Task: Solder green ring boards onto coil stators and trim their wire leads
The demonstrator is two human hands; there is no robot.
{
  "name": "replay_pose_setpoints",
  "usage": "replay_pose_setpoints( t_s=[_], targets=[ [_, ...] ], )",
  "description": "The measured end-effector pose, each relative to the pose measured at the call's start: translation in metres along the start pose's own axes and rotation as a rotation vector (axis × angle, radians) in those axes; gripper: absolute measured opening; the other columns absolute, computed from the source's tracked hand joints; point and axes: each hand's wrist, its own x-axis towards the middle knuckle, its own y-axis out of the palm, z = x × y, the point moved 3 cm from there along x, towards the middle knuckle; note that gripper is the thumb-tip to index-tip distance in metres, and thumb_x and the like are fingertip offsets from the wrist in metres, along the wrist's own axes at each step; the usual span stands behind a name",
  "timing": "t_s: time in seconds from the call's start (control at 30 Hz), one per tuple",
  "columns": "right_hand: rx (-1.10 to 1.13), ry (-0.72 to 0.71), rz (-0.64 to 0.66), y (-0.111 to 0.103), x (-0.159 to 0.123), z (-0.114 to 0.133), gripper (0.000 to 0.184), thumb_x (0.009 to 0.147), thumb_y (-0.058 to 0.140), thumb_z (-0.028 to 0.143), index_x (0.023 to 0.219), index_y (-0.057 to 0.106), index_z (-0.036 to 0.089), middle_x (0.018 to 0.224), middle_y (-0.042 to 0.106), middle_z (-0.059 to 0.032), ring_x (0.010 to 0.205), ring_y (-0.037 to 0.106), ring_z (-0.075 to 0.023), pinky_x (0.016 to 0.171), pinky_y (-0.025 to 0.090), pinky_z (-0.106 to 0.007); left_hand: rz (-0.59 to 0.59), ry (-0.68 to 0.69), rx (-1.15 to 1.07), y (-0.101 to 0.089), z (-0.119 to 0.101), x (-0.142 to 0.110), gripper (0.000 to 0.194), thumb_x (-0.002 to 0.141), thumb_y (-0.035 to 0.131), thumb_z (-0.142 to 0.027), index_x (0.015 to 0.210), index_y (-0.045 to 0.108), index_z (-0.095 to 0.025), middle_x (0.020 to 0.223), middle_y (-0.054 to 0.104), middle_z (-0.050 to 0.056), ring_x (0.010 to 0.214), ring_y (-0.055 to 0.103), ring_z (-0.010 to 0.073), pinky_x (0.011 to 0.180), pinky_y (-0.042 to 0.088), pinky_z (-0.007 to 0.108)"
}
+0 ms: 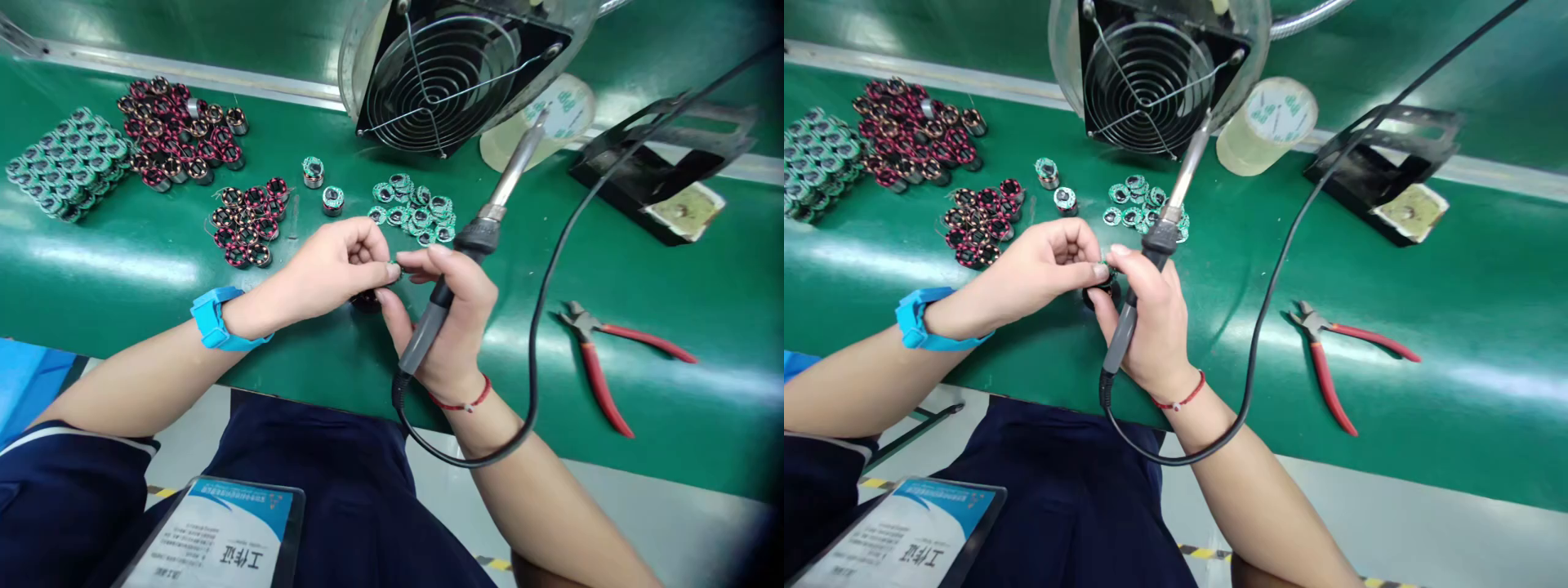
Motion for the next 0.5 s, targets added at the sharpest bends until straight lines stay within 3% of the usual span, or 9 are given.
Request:
replay_pose_setpoints(
  t_s=[0.13, 0.3, 0.4, 0.5],
  targets=[
    [-0.020, -0.002, -0.004, -0.003, 0.000, 0.000, 0.063, 0.083, 0.067, 0.018, 0.137, 0.041, 0.037, 0.110, 0.066, -0.0040, 0.096, 0.065, -0.0228, 0.078, 0.059, -0.042, 0.054, 0.048, 0.063, -0.006, -0.002, -0.006, 0.009, 0.084, 0.059, -0.020, 0.080, 0.052, -0.015, 0.073, 0.056, 0.000, 0.067, 0.052, 0.0099, 0.063, 0.045, 0.024],
    [0.098, 0.146, -0.044, -0.012, -0.003, -0.021, 0.058, 0.082, 0.068, 0.021, 0.134, 0.044, 0.033, 0.108, 0.064, -0.0040, 0.094, 0.066, -0.0206, 0.071, 0.058, -0.038, 0.258, 0.309, 0.728, -0.014, 0.006, -0.013, 0.034, 0.084, 0.066, -0.023, 0.116, 0.055, -0.017, 0.113, 0.058, 0.008, 0.105, 0.051, 0.0227, 0.092, 0.043, 0.040],
    [0.176, 0.194, -0.027, -0.014, -0.005, -0.029, 0.060, 0.080, 0.069, 0.020, 0.133, 0.044, 0.033, 0.109, 0.064, -0.0036, 0.095, 0.066, -0.0196, 0.071, 0.057, -0.036, 0.297, 0.351, 0.970, -0.008, 0.014, -0.015, 0.021, 0.092, 0.055, -0.021, 0.112, 0.057, -0.016, 0.110, 0.059, 0.009, 0.100, 0.051, 0.0240, 0.087, 0.041, 0.039],
    [0.234, 0.207, 0.029, -0.013, -0.006, -0.028, 0.063, 0.079, 0.070, 0.019, 0.133, 0.043, 0.034, 0.111, 0.065, -0.0036, 0.098, 0.066, -0.0205, 0.073, 0.057, -0.037, 0.216, 0.357, 1.045, 0.002, 0.017, -0.017, 0.014, 0.094, 0.051, -0.023, 0.103, 0.058, -0.014, 0.103, 0.061, 0.009, 0.096, 0.053, 0.0238, 0.083, 0.040, 0.037]
  ],
)
